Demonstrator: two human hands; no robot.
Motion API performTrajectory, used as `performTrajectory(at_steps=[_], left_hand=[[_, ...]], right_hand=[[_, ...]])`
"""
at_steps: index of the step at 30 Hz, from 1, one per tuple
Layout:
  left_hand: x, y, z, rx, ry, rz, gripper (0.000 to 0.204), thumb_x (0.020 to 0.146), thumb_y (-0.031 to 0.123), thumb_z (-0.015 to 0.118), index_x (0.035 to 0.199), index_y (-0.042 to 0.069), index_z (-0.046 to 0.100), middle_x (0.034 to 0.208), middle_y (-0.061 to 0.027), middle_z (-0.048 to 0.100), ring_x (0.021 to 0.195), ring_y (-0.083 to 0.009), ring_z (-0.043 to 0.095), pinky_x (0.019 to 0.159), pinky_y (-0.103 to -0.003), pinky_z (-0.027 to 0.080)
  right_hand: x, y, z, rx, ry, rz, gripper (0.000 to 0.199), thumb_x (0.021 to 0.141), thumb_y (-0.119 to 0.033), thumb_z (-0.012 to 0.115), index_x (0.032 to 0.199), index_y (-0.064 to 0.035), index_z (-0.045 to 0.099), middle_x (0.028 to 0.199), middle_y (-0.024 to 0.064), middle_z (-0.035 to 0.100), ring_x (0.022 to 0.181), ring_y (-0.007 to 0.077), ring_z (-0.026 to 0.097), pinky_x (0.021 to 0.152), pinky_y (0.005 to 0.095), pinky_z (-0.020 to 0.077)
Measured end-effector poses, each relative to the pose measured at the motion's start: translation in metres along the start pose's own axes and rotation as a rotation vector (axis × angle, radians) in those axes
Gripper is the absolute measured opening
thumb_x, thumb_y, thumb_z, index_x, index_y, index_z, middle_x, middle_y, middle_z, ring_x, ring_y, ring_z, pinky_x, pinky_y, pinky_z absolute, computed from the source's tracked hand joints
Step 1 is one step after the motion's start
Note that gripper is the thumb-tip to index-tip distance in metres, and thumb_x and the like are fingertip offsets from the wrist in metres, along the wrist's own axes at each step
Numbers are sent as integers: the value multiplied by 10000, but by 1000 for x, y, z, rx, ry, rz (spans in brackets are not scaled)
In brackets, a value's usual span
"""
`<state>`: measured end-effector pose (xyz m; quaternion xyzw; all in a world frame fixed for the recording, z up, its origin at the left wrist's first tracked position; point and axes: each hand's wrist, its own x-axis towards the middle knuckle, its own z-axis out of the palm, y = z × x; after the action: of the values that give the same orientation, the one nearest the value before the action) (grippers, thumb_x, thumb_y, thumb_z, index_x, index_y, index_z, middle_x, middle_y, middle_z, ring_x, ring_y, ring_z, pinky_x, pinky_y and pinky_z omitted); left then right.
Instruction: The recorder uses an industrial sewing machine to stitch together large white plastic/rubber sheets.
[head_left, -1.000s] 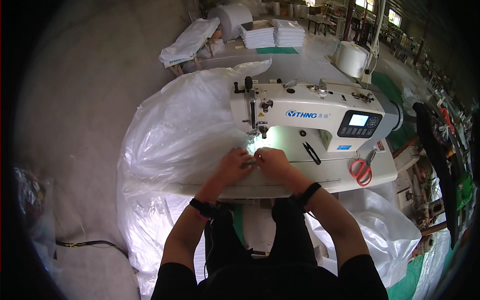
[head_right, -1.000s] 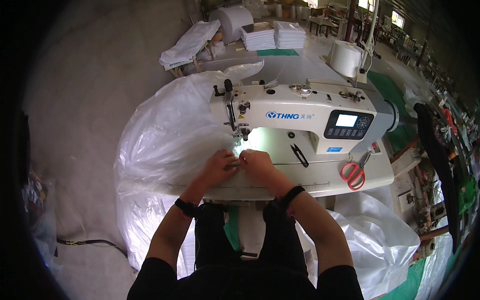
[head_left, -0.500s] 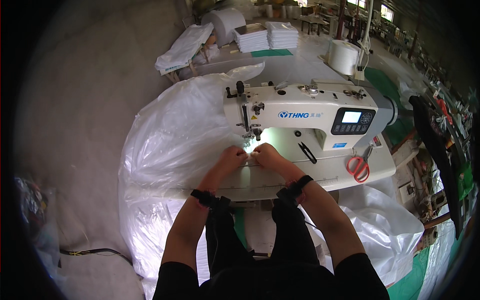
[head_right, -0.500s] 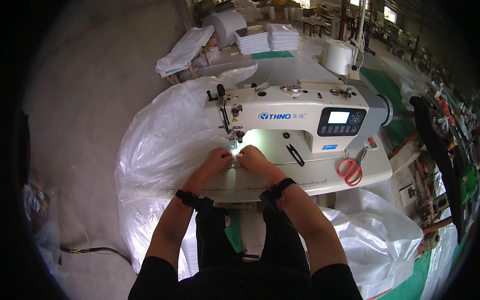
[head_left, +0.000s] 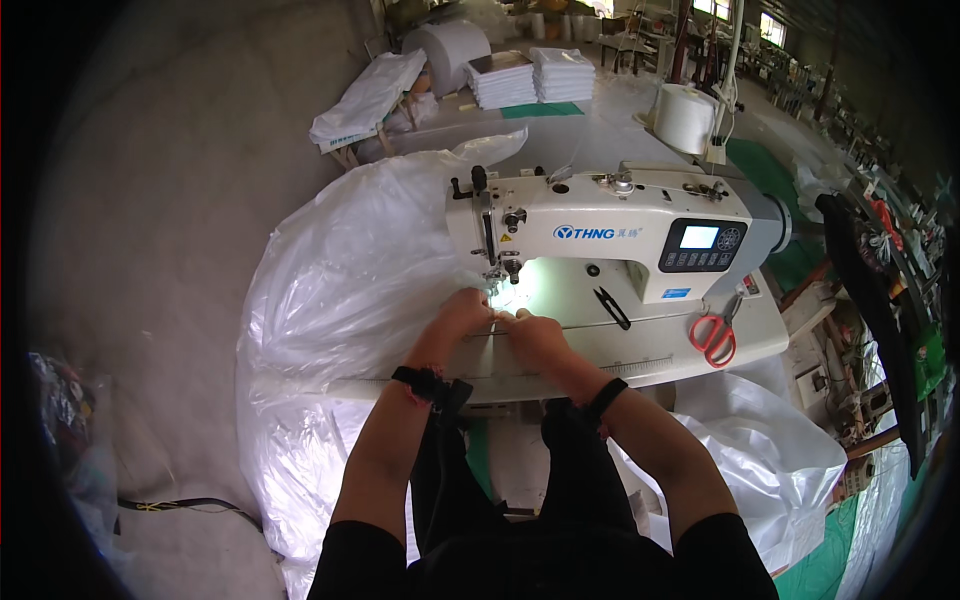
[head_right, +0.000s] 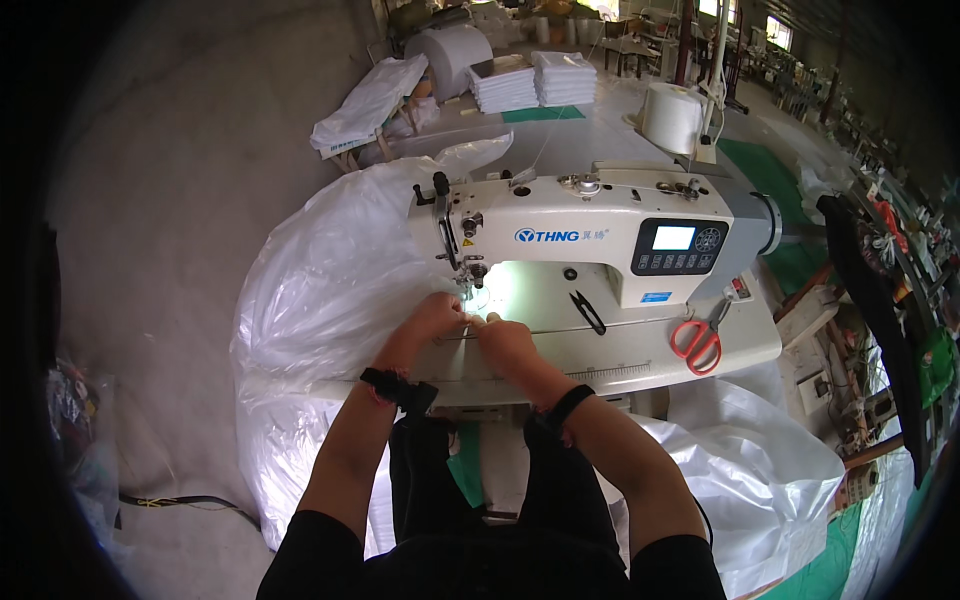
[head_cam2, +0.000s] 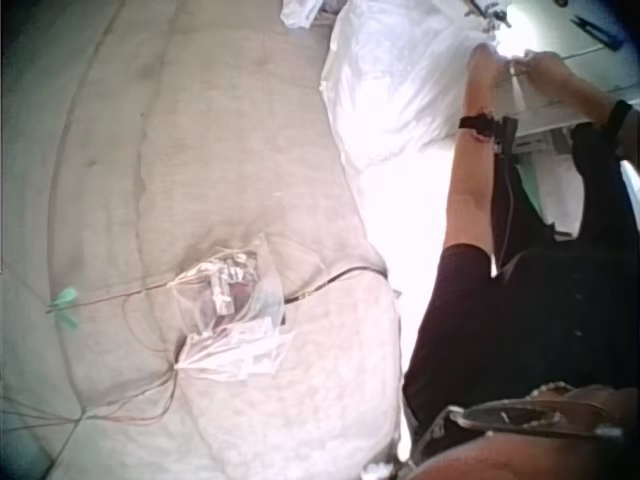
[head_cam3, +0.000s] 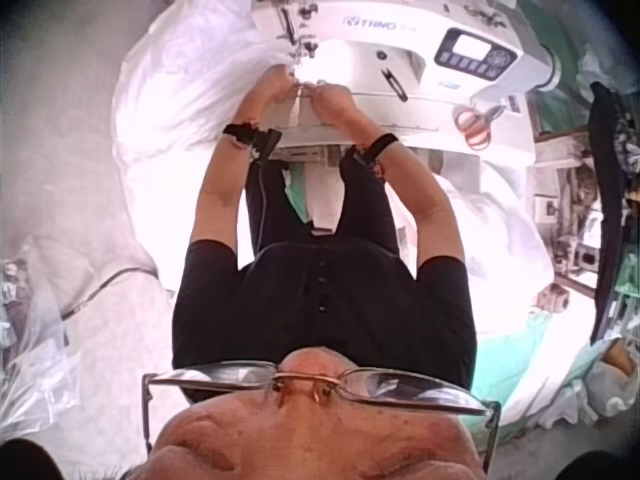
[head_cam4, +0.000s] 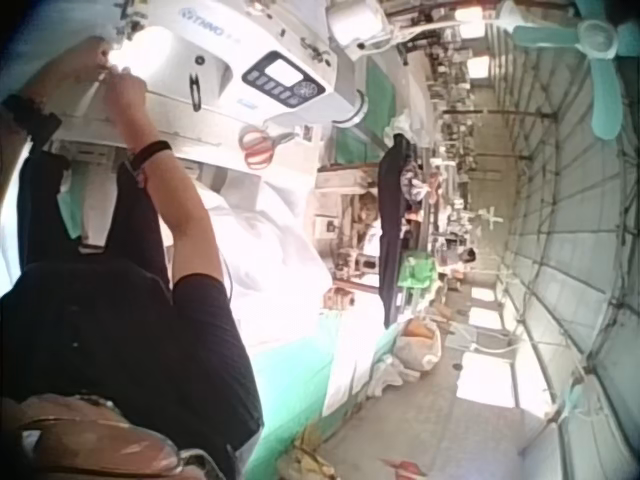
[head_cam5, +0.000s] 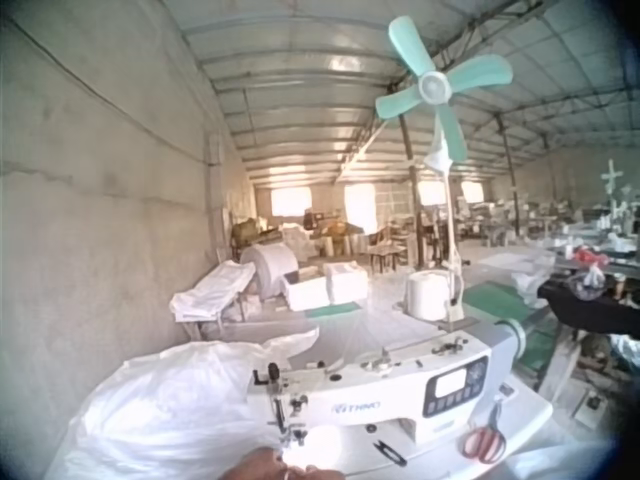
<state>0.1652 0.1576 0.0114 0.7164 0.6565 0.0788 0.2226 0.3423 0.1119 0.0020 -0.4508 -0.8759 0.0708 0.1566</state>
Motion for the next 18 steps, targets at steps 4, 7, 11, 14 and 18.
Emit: performTrajectory(at_steps=[4, 7, 11, 14, 18], left_hand=[[-35, 31, 9, 311, 390, -147, 374, 730, 286, 651, 1013, 46, 609, 1034, -112, 612, 984, -296, 572, 829, -405, 444], [-64, 24, 23, 407, 329, 187, 357, 754, 144, 575, 1097, 47, 559, 1090, -91, 564, 1054, -290, 515, 879, -397, 404], [-73, 17, 38, 261, 622, 492, 333, 758, 62, 512, 1084, 71, 580, 1061, -65, 568, 1008, -264, 524, 861, -392, 408], [-68, 4, 34, 261, 562, 461, 319, 772, 78, 515, 1077, 110, 601, 1074, -46, 564, 1010, -249, 522, 860, -396, 409], [-60, 2, 30, 230, 517, 478, 321, 776, 114, 527, 1082, 159, 613, 1078, -35, 563, 1024, -243, 517, 857, -395, 412]], right_hand=[[-2, 8, 5, -79, 3, 6, 308, 838, -111, 449, 1120, -120, 572, 879, 124, 607, 744, 285, 646, 629, 390, 516], [-2, 5, 1, -52, -26, 63, 305, 833, -113, 450, 1114, -95, 566, 879, 122, 622, 750, 285, 648, 632, 388, 518], [-3, 11, 9, 0, 52, -18, 327, 834, -130, 452, 1145, -86, 543, 872, 115, 642, 745, 279, 652, 636, 385, 518], [-2, 7, 5, -43, 21, -32, 349, 836, -137, 452, 1174, -94, 529, 869, 113, 646, 736, 270, 653, 626, 376, 517], [-3, 11, 4, -131, -23, -46, 388, 835, -126, 455, 1218, -83, 504, 880, 118, 644, 727, 254, 656, 598, 355, 514]])
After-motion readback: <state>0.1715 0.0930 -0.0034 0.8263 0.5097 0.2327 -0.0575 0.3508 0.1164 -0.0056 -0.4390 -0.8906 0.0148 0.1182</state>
